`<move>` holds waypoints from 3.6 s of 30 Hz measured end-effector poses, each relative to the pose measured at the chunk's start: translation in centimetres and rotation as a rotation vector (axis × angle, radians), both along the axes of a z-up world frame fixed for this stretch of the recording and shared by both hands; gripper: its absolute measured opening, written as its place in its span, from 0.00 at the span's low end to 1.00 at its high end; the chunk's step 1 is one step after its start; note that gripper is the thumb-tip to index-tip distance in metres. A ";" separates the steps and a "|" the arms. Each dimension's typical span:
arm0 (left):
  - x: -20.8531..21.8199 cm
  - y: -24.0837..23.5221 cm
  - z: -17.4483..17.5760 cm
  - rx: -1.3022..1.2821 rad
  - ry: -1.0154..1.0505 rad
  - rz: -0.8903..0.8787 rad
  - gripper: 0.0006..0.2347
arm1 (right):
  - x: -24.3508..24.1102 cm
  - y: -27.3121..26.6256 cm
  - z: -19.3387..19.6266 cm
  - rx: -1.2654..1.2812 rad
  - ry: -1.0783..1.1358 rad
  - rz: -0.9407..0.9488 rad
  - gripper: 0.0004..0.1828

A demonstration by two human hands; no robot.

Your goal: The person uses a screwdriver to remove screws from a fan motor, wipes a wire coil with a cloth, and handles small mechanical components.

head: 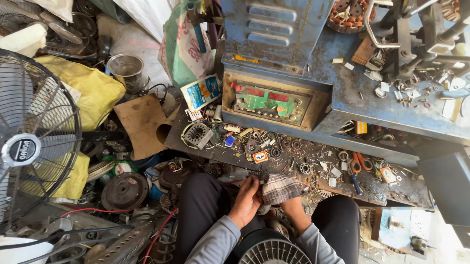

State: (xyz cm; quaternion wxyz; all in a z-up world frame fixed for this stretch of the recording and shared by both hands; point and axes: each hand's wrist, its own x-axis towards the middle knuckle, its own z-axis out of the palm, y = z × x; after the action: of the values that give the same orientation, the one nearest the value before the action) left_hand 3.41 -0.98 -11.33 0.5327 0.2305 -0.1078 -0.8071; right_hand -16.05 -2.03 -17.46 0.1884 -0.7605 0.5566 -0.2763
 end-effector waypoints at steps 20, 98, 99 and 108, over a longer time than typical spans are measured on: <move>0.5 -0.2 -0.2 0.050 -0.101 0.098 0.08 | 4.3 1.6 7.2 -0.277 -0.099 0.096 0.23; 2.2 0.4 1.9 -0.091 -0.435 -0.077 0.10 | -1.0 -2.0 11.1 -0.381 0.068 0.702 0.13; 2.1 0.4 1.6 -0.100 -0.454 -0.080 0.09 | -1.2 -2.1 11.0 -0.401 0.073 0.707 0.13; 1.8 0.0 1.6 -0.123 -0.763 -0.137 0.08 | -2.0 -1.8 9.8 -0.264 -0.037 0.472 0.10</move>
State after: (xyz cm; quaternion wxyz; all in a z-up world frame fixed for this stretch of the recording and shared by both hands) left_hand 5.20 -1.01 -9.73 0.4121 0.4739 -0.3612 -0.6893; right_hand -18.09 -3.78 -7.65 0.1569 -0.8821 0.3193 -0.3087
